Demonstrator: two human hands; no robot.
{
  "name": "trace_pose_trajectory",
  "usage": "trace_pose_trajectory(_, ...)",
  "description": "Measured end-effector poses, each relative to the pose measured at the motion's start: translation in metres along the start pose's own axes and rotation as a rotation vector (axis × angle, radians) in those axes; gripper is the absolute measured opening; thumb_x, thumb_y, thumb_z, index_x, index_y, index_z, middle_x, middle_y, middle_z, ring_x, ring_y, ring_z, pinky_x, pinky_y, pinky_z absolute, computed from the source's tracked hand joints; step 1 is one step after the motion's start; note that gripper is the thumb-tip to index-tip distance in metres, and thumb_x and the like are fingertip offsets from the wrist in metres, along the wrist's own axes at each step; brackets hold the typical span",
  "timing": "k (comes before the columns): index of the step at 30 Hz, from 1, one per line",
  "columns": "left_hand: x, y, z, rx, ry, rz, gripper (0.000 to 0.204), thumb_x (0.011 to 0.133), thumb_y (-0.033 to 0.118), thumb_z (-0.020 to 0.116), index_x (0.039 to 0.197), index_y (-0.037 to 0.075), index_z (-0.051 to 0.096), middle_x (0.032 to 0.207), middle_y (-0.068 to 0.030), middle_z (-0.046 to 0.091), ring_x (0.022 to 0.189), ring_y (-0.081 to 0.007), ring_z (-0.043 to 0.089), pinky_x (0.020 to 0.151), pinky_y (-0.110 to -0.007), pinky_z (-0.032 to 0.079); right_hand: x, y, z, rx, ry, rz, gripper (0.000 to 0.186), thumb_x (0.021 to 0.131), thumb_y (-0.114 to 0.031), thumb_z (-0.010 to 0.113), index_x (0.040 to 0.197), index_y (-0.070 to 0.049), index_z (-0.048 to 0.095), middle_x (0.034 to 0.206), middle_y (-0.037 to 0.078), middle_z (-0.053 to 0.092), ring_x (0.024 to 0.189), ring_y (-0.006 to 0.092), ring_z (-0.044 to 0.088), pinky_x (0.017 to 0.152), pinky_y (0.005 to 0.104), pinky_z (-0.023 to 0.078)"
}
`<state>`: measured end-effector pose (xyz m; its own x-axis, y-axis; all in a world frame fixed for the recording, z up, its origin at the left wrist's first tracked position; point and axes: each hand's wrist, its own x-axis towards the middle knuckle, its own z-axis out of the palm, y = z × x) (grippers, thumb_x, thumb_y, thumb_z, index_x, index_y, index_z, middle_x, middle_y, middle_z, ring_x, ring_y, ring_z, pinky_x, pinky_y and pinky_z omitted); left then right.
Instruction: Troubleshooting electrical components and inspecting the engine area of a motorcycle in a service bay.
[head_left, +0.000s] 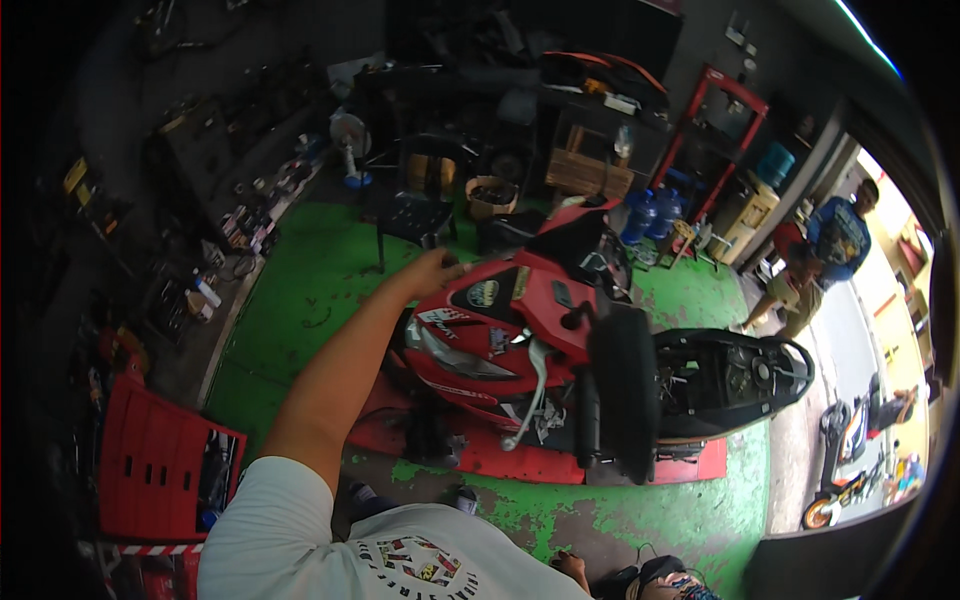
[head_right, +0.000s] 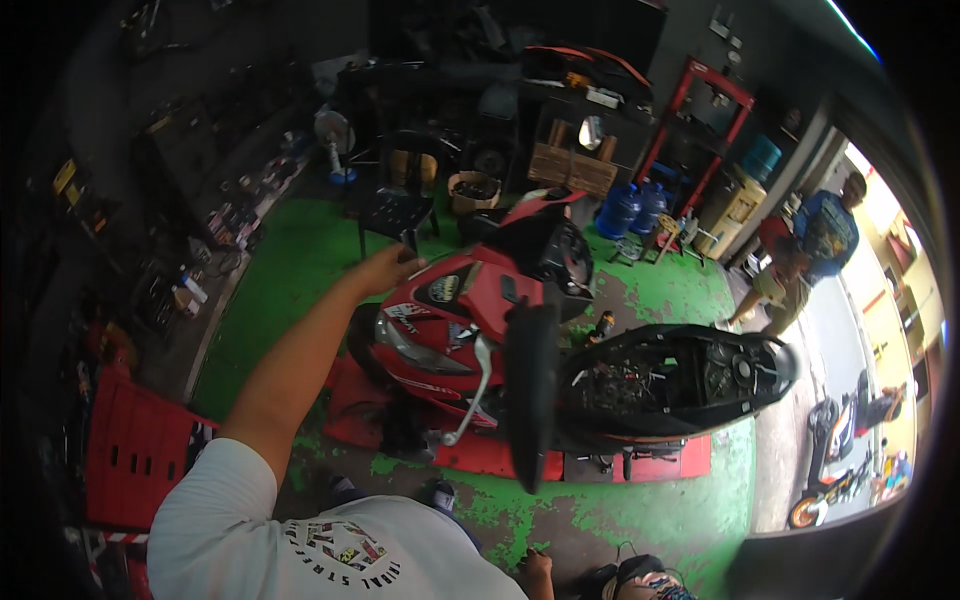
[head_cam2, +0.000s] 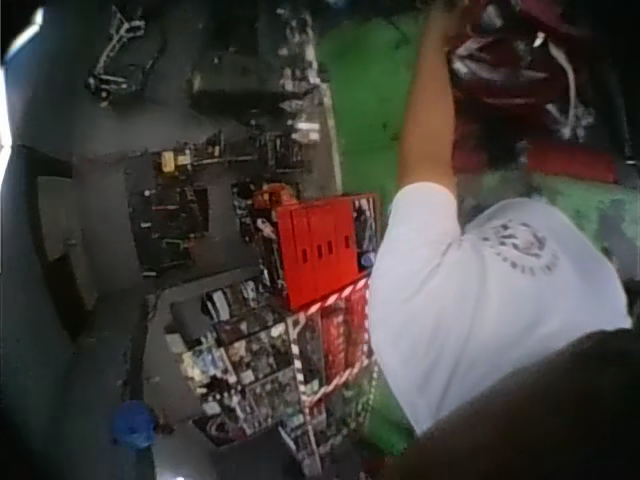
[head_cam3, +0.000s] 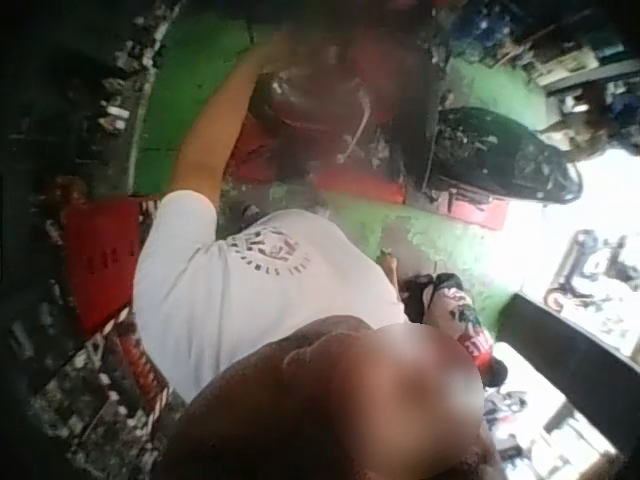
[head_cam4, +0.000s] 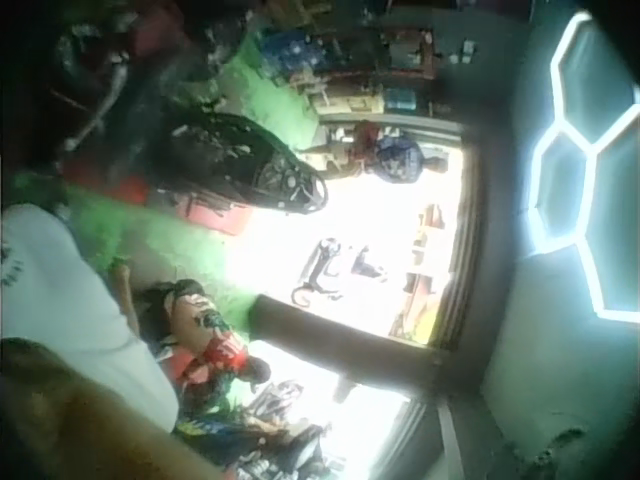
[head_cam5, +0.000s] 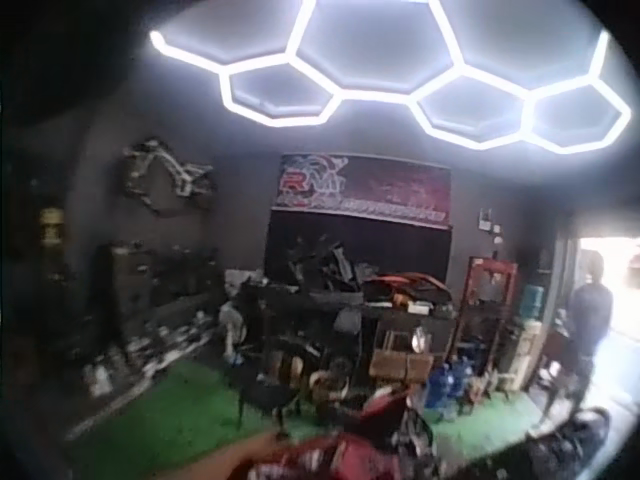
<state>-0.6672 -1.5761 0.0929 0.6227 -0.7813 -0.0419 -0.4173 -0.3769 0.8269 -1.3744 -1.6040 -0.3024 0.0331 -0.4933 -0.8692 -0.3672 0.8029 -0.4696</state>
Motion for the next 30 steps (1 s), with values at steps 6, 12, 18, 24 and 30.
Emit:
trace_pose_trajectory(6,-0.181,-0.193,-0.031,0.164,0.004,-0.056,0.051,0.093,0.049,0.068,0.103,-0.001,0.068,0.097,-0.0161,0.072,0.095,-0.0279,0.068,0.081,-0.043,0.053,-0.002,-0.074,0.109,-0.357,-0.162,-0.047,0.028,0.097,-0.022,0.065,0.118,-0.003,0.061,0.09,0.013,0.068,0.073,0.0267,0.066,0.059,0.0417,0.053)
trace_pose_trajectory(12,-0.463,-0.383,-0.038,0.153,0.055,-0.657,0.055,0.091,0.056,0.067,0.086,0.001,0.07,0.08,-0.0182,0.07,0.081,-0.0267,0.068,0.072,-0.044,0.052,-0.029,-0.126,0.304,-0.788,-0.366,-0.156,0.027,0.096,-0.024,0.065,0.116,-0.006,0.061,0.089,0.011,0.067,0.068,0.0256,0.065,0.056,0.0395,0.051)
trace_pose_trajectory(18,-0.686,-0.437,-0.079,-0.209,0.606,-1.078,0.05,0.094,0.051,0.065,0.099,0.002,0.072,0.088,-0.0172,0.07,0.081,-0.0238,0.066,0.071,-0.041,0.052,-0.081,-0.114,0.49,-1.049,-0.522,-0.23,0.025,0.096,-0.027,0.064,0.114,-0.009,0.061,0.087,0.01,0.067,0.064,0.0246,0.064,0.054,0.0373,0.049)
trace_pose_trajectory(24,-0.758,-0.43,-0.175,-0.686,1.44,-1.024,0.041,0.097,0.037,0.065,0.115,0.001,0.065,0.093,-0.0077,0.068,0.074,-0.0175,0.064,0.066,-0.035,0.052,-0.133,-0.084,0.613,-1.239,-0.64,-0.293,0.024,0.096,-0.029,0.064,0.112,-0.012,0.06,0.085,0.008,0.066,0.059,0.0235,0.064,0.051,0.0351,0.047)
trace_pose_trajectory(30,-0.784,-0.452,-0.258,-0.963,1.817,-0.639,0.05,0.1,0.04,0.061,0.133,0.002,0.055,0.119,-0.0112,0.066,0.103,-0.021,0.064,0.088,-0.04,0.051,-0.164,-0.058,0.717,-1.392,-0.753,-0.313,0.023,0.096,-0.031,0.063,0.113,-0.016,0.06,0.085,0.005,0.066,0.055,0.0205,0.061,0.048,0.0331,0.044)
